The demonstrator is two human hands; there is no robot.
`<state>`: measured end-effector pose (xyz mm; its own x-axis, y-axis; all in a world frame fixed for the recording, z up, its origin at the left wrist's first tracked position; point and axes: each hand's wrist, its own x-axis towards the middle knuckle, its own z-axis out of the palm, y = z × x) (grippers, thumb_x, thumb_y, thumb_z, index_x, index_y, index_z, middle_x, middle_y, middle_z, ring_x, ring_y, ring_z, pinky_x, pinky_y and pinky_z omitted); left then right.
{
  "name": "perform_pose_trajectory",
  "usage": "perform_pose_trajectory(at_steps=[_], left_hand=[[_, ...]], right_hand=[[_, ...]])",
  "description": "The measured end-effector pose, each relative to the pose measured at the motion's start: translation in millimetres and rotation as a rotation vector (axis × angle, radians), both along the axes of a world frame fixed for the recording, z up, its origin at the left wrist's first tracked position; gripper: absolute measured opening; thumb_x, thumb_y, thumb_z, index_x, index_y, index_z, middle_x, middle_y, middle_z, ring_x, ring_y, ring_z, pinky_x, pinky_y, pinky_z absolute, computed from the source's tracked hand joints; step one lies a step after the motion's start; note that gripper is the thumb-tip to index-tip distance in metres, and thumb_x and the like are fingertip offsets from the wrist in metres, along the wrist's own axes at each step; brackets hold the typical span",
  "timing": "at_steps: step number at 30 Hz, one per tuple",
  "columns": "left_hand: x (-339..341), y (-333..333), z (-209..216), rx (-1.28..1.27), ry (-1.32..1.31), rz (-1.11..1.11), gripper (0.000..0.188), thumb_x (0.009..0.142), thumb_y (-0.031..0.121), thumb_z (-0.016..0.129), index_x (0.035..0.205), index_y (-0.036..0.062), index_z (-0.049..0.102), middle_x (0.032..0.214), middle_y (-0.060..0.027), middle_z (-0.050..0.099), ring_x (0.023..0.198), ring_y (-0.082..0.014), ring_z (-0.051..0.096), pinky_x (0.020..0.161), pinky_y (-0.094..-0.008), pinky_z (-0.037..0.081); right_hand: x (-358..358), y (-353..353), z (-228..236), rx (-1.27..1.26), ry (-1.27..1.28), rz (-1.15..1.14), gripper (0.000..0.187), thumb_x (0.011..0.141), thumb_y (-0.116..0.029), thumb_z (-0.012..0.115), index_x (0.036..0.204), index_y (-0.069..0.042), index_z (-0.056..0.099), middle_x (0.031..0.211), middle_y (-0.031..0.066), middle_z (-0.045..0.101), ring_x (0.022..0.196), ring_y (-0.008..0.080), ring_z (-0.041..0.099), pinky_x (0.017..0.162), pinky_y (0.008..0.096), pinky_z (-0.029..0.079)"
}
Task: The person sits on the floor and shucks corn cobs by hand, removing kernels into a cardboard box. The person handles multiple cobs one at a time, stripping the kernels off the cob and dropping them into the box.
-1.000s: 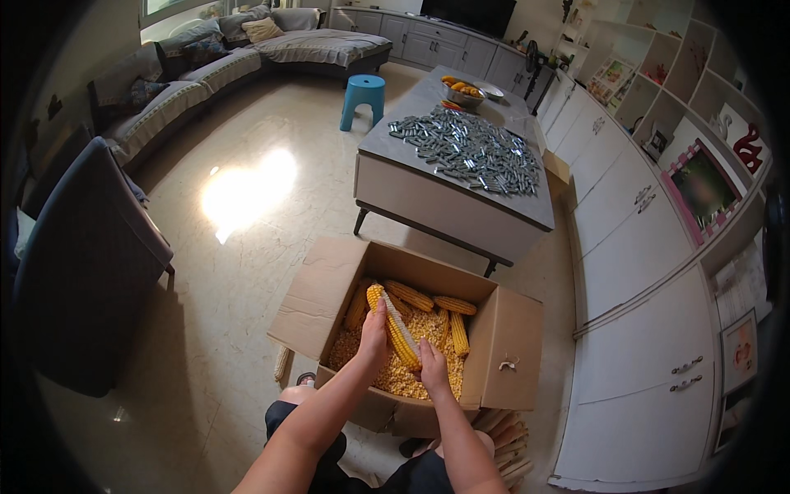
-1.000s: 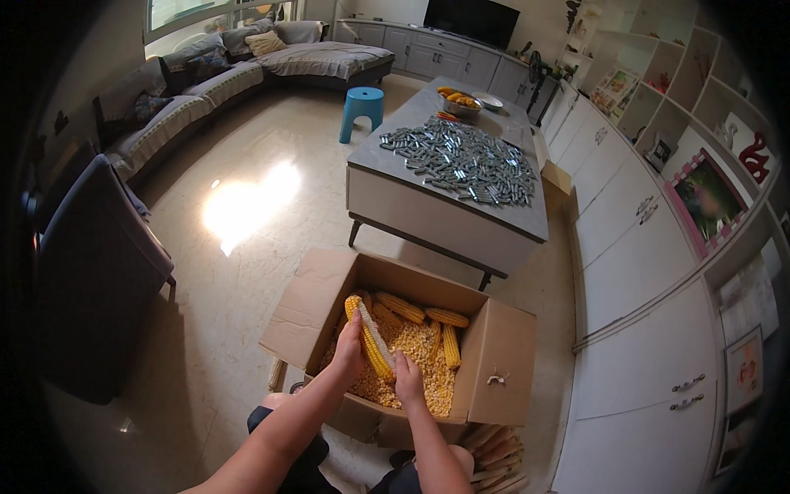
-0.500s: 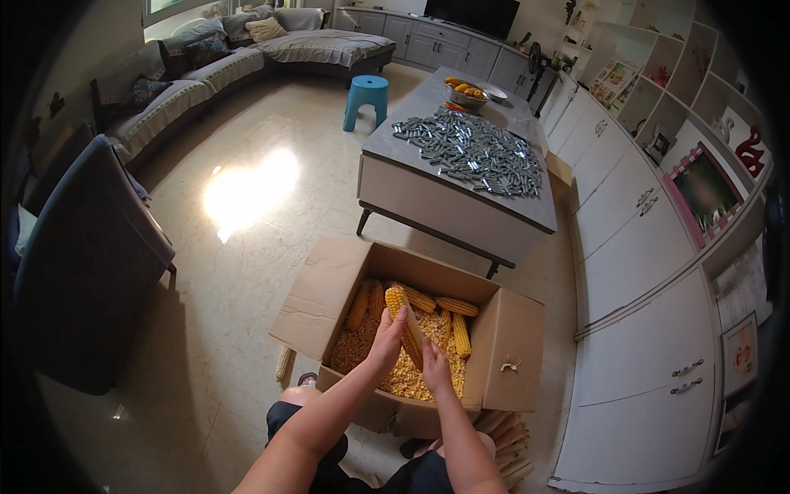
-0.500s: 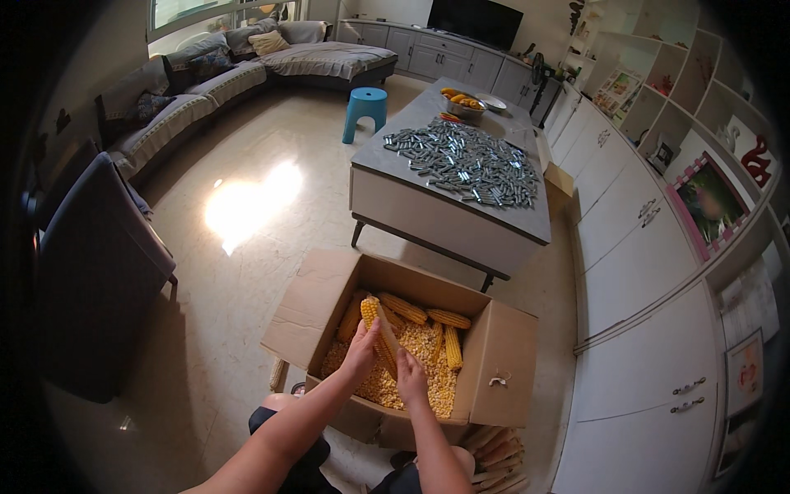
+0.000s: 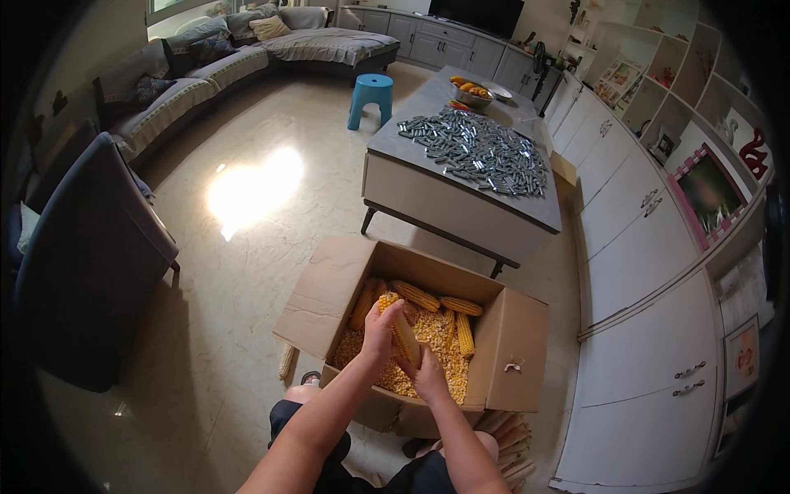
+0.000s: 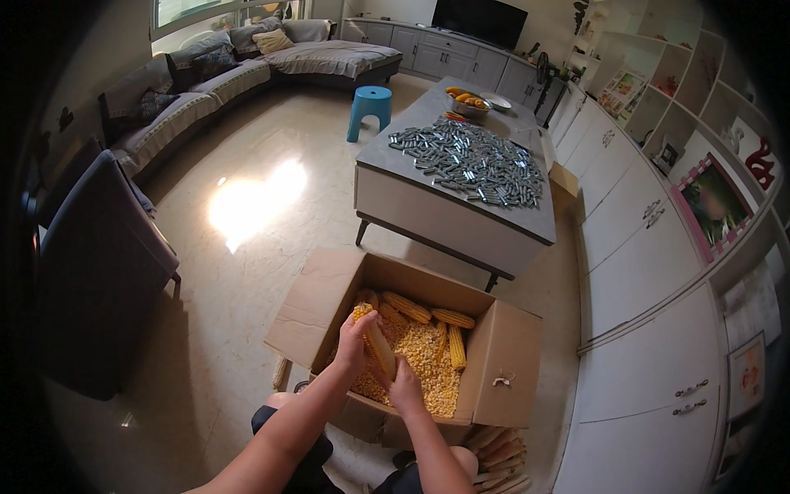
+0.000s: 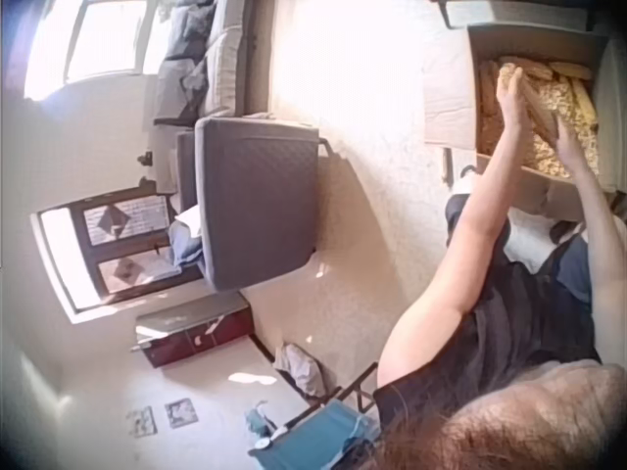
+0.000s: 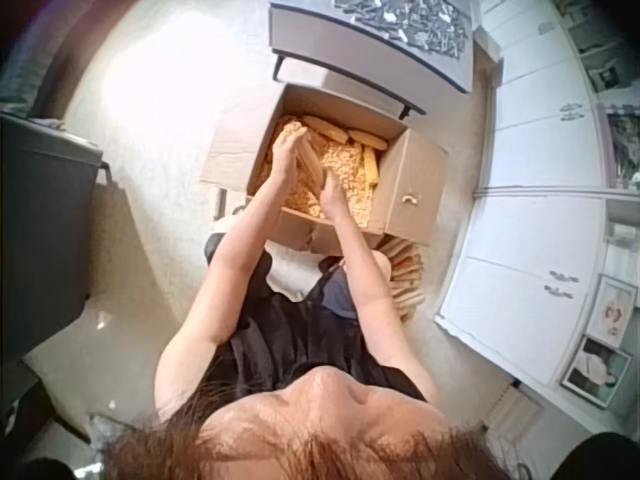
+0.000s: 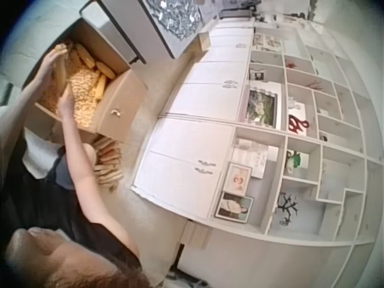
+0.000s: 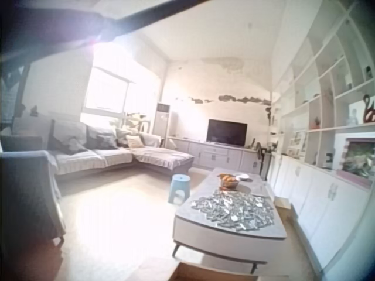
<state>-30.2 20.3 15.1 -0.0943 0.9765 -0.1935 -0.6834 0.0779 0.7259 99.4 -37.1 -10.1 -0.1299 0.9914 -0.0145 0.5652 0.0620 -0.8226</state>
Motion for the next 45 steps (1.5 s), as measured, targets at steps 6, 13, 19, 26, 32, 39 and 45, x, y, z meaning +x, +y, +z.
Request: perform_pose_trajectory(at_steps=[6,13,19,26,32,39,45], left_hand=[[1.1,-3.5,8.4,0.014,0.246,0.009,0.021,0.081,0.025,0.059,0.083,0.0075,0.048,0.069,-0.0054,0.054,0.058,-0.0158,0.055,0.053,-0.0291,0.046],[0.5,-1.6,27.2,0.039,-0.188,-0.067,0.023,0.086,0.028,0.054,0.087,0.0062,0.047,0.072,-0.0064,0.055,0.062,-0.0159,0.055,0.056,-0.0288,0.046],[0.2,-2.3,16.4,0.061,-0.007,-0.061,0.021,0.087,0.028,0.053,0.085,0.0085,0.048,0.069,-0.0034,0.054,0.060,-0.0119,0.052,0.055,-0.0249,0.043],[0.1,-0.7,9.1,0.032,0.050,-0.049,0.019,0.083,0.024,0.059,0.081,0.0092,0.047,0.063,-0.0031,0.053,0.054,-0.0116,0.051,0.051,-0.0249,0.042],[-0.4,-1.2,10.7,-0.020,0.141,-0.031,0.019,0.081,0.022,0.061,0.082,0.0081,0.048,0.064,-0.0044,0.053,0.057,-0.0147,0.053,0.053,-0.0291,0.045],[-2.9,-4.9,25.6,0.024,-0.109,-0.116,0.016,0.082,0.018,0.058,0.087,0.0073,0.047,0.069,-0.0028,0.053,0.063,-0.0115,0.052,0.057,-0.0258,0.043],[0.3,-2.9,12.3,0.062,0.120,-0.078,0.015,0.082,0.016,0.057,0.087,0.0074,0.046,0.066,-0.0021,0.051,0.059,-0.0120,0.051,0.053,-0.0245,0.043]], right_hand=[[-7.4,-5.4,23.9,-0.090,-0.035,0.023,0.044,0.078,-0.037,0.064,0.101,-0.002,0.048,0.087,0.0174,0.059,0.079,0.0299,0.059,0.069,0.0364,0.045],[-3.2,-1.7,22.8,-0.115,0.047,0.000,0.044,0.079,-0.034,0.063,0.103,-0.001,0.047,0.088,0.0148,0.059,0.079,0.0258,0.059,0.070,0.0344,0.045],[-5.4,-5.0,8.8,-0.136,0.127,0.030,0.038,0.082,-0.028,0.062,0.103,0.001,0.048,0.089,0.0128,0.059,0.080,0.0199,0.057,0.071,0.0306,0.045],[-6.3,-8.0,6.0,-0.124,0.127,0.053,0.038,0.082,-0.027,0.061,0.102,0.002,0.048,0.089,0.0132,0.058,0.080,0.0199,0.057,0.070,0.0304,0.045],[-8.2,-9.4,12.1,-0.132,0.094,0.057,0.037,0.083,-0.028,0.061,0.102,0.001,0.048,0.086,0.0102,0.058,0.076,0.0171,0.055,0.068,0.0299,0.045],[-4.3,0.1,-6.3,-0.277,0.283,0.008,0.032,0.084,-0.025,0.060,0.102,-0.001,0.048,0.080,0.0036,0.054,0.068,0.0104,0.049,0.061,0.0256,0.042],[-9.2,-4.6,-4.9,-0.072,0.239,0.059,0.031,0.085,-0.027,0.059,0.099,-0.001,0.048,0.074,0.0016,0.051,0.061,0.0082,0.046,0.055,0.0240,0.040]])
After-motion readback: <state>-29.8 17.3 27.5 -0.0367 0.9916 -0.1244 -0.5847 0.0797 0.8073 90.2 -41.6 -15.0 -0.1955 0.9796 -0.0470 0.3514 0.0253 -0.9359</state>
